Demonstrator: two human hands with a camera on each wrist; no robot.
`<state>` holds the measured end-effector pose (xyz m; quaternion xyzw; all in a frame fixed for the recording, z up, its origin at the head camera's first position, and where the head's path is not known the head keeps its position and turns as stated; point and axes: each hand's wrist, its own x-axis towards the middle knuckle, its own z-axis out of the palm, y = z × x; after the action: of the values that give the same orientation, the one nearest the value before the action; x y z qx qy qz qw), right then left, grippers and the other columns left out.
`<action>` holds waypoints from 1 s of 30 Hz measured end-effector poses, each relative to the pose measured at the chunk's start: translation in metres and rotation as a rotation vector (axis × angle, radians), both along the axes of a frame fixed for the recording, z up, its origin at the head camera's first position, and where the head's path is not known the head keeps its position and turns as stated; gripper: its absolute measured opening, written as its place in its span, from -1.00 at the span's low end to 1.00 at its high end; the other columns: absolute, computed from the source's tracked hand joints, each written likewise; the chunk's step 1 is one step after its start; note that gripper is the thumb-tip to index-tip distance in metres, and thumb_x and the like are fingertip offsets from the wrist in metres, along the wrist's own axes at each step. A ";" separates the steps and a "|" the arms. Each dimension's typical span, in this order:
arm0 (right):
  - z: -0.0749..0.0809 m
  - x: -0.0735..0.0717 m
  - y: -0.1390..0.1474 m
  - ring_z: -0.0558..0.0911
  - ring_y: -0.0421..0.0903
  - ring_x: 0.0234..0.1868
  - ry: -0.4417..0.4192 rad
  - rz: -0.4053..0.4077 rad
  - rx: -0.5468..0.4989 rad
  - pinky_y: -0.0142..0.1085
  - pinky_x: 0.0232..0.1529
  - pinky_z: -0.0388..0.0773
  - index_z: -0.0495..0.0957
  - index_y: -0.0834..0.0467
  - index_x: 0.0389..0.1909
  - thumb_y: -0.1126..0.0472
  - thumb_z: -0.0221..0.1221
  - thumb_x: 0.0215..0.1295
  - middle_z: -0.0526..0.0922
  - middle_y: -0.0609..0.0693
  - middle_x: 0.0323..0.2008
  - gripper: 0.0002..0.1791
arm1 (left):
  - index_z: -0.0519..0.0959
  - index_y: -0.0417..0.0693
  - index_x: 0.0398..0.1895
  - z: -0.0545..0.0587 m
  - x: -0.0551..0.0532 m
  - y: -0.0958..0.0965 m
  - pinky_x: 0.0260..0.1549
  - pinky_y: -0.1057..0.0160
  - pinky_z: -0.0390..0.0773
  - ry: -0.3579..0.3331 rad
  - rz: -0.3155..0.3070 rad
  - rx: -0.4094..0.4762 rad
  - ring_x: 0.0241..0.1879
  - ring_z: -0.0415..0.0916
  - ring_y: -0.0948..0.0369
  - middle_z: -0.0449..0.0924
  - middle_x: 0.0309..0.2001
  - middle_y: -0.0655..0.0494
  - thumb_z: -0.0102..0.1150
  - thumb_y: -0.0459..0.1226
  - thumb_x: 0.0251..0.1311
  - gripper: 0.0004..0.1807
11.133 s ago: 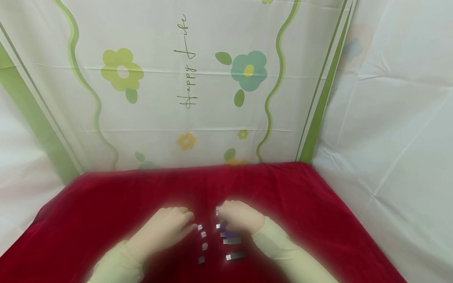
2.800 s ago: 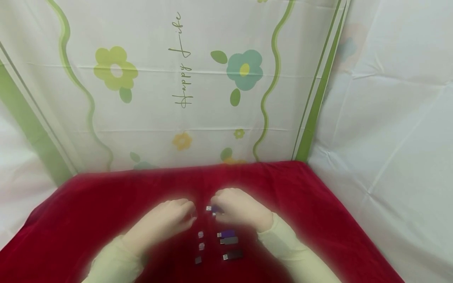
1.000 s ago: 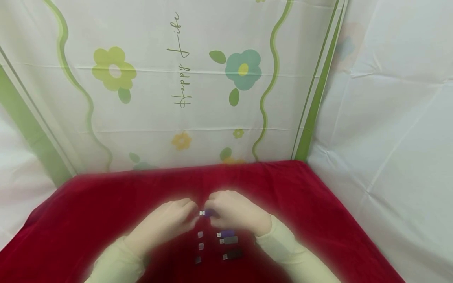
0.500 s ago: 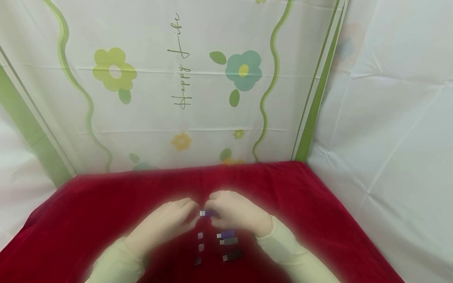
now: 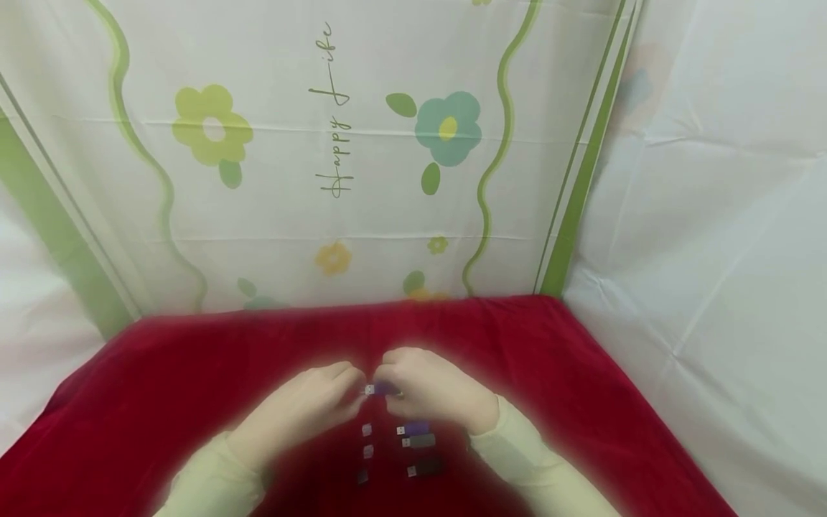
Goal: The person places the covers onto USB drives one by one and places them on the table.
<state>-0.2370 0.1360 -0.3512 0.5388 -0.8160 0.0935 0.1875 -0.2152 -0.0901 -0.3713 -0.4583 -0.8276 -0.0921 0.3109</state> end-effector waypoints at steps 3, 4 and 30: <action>0.000 0.001 -0.001 0.26 -0.32 -0.50 0.002 0.000 0.001 -0.56 -0.46 0.22 0.64 0.07 -0.38 0.37 0.32 -0.06 0.37 -0.19 -0.53 -0.80 | 0.50 -0.10 -0.47 0.000 0.000 -0.001 -0.66 0.57 0.21 -0.006 -0.001 0.000 -0.64 0.16 0.40 0.30 -0.56 0.23 0.38 -0.38 -0.02 -0.81; 0.000 0.001 -0.001 0.26 -0.32 -0.49 0.004 0.000 0.002 -0.57 -0.46 0.22 0.64 0.07 -0.38 0.37 0.32 -0.05 0.38 -0.18 -0.53 -0.81 | 0.50 -0.10 -0.47 0.000 0.000 -0.001 -0.66 0.57 0.21 -0.009 -0.001 0.000 -0.63 0.16 0.40 0.31 -0.55 0.23 0.38 -0.38 -0.01 -0.81; 0.001 0.004 -0.003 0.23 -0.31 -0.51 0.066 0.045 -0.025 -0.57 -0.45 0.21 0.64 0.10 -0.39 0.39 0.32 -0.09 0.33 -0.19 -0.54 -0.79 | 0.55 -0.10 -0.46 0.004 0.003 -0.001 -0.69 0.57 0.19 -0.083 0.034 -0.043 -0.68 0.13 0.41 0.31 -0.58 0.22 0.36 -0.32 0.08 -0.86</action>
<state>-0.2328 0.1334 -0.3505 0.5572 -0.7959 0.0902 0.2188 -0.2120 -0.0908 -0.3677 -0.4465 -0.8493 -0.0878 0.2676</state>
